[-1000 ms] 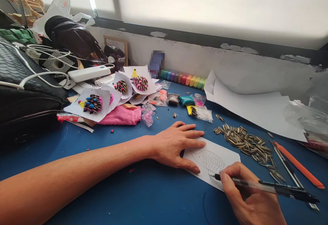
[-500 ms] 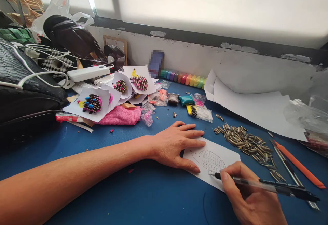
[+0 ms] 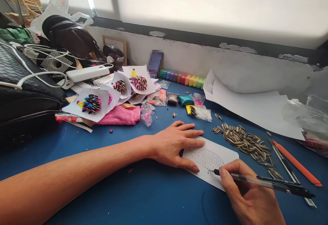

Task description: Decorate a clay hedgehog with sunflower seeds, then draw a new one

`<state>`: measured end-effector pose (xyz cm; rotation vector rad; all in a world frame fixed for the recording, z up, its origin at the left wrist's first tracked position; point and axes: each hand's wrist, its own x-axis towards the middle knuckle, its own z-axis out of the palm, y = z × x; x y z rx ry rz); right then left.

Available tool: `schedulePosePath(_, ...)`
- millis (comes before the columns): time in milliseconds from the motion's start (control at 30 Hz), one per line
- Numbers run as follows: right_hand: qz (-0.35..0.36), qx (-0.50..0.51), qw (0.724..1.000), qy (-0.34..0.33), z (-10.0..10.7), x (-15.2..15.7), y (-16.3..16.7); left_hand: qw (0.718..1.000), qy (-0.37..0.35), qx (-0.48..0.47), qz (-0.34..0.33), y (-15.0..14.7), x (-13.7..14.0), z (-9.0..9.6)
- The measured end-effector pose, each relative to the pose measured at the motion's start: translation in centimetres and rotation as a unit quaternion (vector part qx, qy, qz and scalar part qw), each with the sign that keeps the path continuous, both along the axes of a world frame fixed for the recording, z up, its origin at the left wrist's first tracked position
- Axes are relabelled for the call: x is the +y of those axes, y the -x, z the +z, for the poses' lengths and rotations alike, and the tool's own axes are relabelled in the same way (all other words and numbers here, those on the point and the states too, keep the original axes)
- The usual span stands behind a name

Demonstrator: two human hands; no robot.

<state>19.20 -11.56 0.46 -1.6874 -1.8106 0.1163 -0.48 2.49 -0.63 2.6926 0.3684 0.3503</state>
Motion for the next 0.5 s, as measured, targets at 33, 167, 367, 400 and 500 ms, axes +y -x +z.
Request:
schedulePosePath(33, -0.005, 0.009, 1.000, 0.001, 0.0, 0.0, 0.1, 1.000, 0.000, 0.000, 0.000, 0.0, 0.0, 0.0)
schedulePosePath(167, -0.038, 0.031, 0.999, 0.011, 0.3, -0.2, 0.2, 1.000, 0.002, 0.002, -0.001, 0.0, 0.0, 0.1)
schedulePosePath(367, -0.056, 0.020, 0.998, 0.013, 0.8, -0.6, -0.2, 1.000, 0.007, 0.009, 0.000, 0.0, 0.0, 0.0)
schedulePosePath(400, -0.059, 0.027, 0.998, 0.012, 0.8, -0.7, -0.2, 1.000, 0.008, 0.010, 0.001, 0.0, 0.0, 0.1)
schedulePosePath(500, -0.088, 0.053, 0.995, 0.013, 0.6, -1.1, 0.1, 1.000, 0.009, 0.007, 0.000, 0.0, 0.0, 0.1)
